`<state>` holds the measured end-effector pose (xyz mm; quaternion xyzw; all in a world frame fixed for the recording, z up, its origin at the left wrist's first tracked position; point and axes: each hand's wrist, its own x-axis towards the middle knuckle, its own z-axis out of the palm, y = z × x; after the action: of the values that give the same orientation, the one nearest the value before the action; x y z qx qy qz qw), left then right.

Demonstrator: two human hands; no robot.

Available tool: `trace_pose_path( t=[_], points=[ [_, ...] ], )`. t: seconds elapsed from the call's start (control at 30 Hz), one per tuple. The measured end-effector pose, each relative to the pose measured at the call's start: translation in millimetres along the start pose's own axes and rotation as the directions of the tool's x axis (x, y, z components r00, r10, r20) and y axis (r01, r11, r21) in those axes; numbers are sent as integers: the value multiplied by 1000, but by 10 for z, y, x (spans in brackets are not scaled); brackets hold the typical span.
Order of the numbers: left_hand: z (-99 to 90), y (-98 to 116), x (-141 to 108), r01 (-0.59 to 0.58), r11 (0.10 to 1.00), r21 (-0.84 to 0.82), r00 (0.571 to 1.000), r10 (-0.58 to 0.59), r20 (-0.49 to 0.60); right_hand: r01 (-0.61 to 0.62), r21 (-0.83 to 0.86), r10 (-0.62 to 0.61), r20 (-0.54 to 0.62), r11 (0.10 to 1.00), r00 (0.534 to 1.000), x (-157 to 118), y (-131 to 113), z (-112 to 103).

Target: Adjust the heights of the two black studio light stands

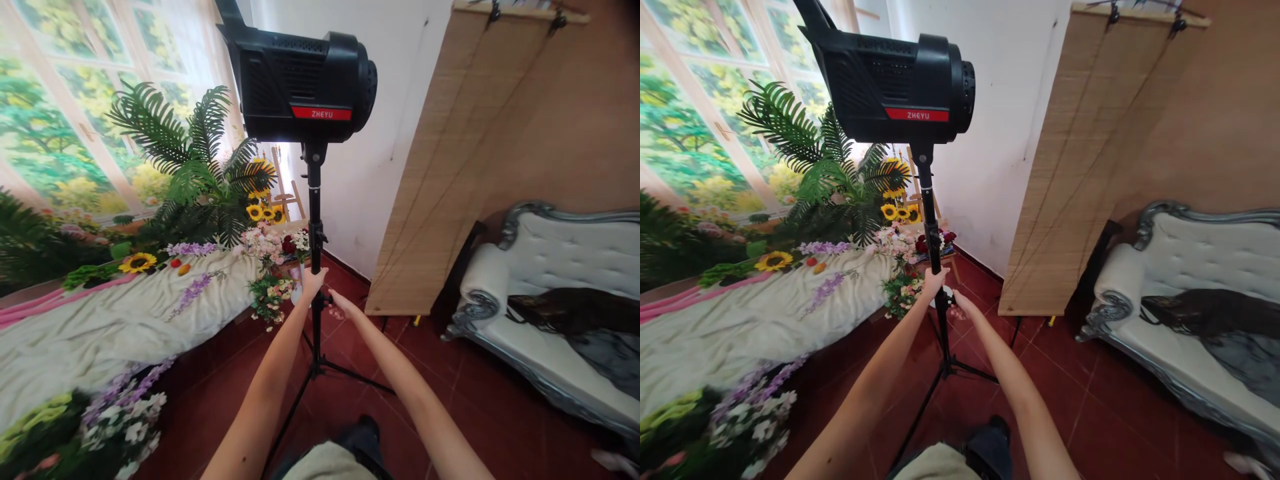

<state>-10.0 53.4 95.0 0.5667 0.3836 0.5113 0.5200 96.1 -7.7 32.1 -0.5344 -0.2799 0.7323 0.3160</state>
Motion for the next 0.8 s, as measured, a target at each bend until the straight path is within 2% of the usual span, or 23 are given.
trace_pose_path(
  t=[0.1,0.2,0.33,0.47,0.67,0.8],
  points=[
    [16,-18,2,7,1000,-14,1000,-7,-19,-244,261,221,116,934,968,-94,-13,-22],
    [17,-23,3,1,1000,-17,1000,-1,-17,-292,484,180,266,825,947,-183,-15,7],
    [17,-45,18,1,1000,17,999,0,-52,-260,637,117,258,726,959,-224,-3,90],
    [32,-55,36,-8,999,49,995,13,-99,-211,707,52,239,675,970,-209,-1,134],
    [38,36,5,48,997,59,989,-39,-139,-150,724,20,185,673,982,-194,-34,163],
    [-11,-54,-122,-5,994,109,990,20,-141,-127,711,6,170,692,985,-190,-59,187]
  ],
)
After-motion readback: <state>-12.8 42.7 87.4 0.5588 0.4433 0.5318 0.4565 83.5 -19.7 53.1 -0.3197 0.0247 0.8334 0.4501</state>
